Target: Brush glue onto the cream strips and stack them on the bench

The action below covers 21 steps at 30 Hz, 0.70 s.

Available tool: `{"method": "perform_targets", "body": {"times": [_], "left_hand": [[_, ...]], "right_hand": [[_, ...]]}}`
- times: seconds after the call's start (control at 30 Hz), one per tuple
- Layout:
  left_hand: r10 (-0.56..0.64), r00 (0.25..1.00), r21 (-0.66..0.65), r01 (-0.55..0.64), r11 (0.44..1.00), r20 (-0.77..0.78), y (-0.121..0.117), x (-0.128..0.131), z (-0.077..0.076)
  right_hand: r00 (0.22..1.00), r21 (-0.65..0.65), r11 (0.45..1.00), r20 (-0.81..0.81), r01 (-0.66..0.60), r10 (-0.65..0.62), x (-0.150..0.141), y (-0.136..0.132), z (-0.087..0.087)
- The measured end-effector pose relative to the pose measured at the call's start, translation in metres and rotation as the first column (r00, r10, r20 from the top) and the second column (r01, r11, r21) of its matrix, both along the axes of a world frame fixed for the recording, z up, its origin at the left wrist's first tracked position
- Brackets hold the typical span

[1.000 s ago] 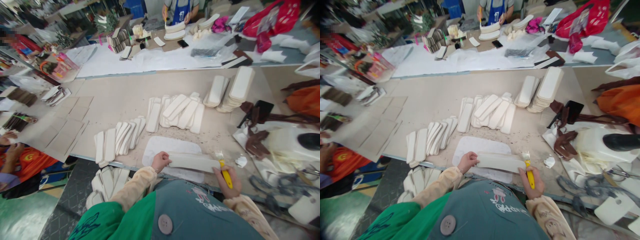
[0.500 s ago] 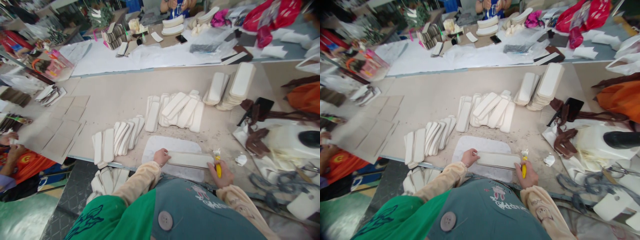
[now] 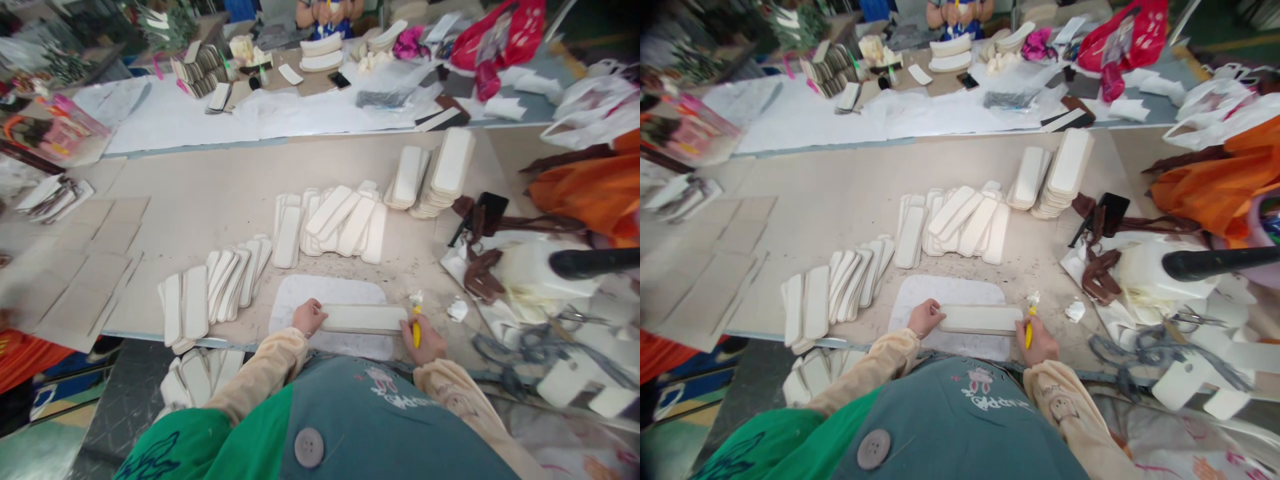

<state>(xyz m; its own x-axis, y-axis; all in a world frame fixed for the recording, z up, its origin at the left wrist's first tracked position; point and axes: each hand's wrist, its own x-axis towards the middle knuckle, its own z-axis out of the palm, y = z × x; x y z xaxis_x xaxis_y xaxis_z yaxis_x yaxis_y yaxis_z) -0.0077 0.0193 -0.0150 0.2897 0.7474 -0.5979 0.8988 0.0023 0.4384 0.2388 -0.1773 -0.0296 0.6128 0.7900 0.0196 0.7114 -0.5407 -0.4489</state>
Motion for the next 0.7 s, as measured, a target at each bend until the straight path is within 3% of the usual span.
{"method": "perform_targets", "body": {"times": [0.7], "left_hand": [[-0.104,0.994,0.059,0.106,0.993,-0.023,0.0009,0.0055,0.0035]], "right_hand": [[0.990,-0.100,0.995,0.139,0.008,0.006,-0.0010,0.0040,-0.0077]]}}
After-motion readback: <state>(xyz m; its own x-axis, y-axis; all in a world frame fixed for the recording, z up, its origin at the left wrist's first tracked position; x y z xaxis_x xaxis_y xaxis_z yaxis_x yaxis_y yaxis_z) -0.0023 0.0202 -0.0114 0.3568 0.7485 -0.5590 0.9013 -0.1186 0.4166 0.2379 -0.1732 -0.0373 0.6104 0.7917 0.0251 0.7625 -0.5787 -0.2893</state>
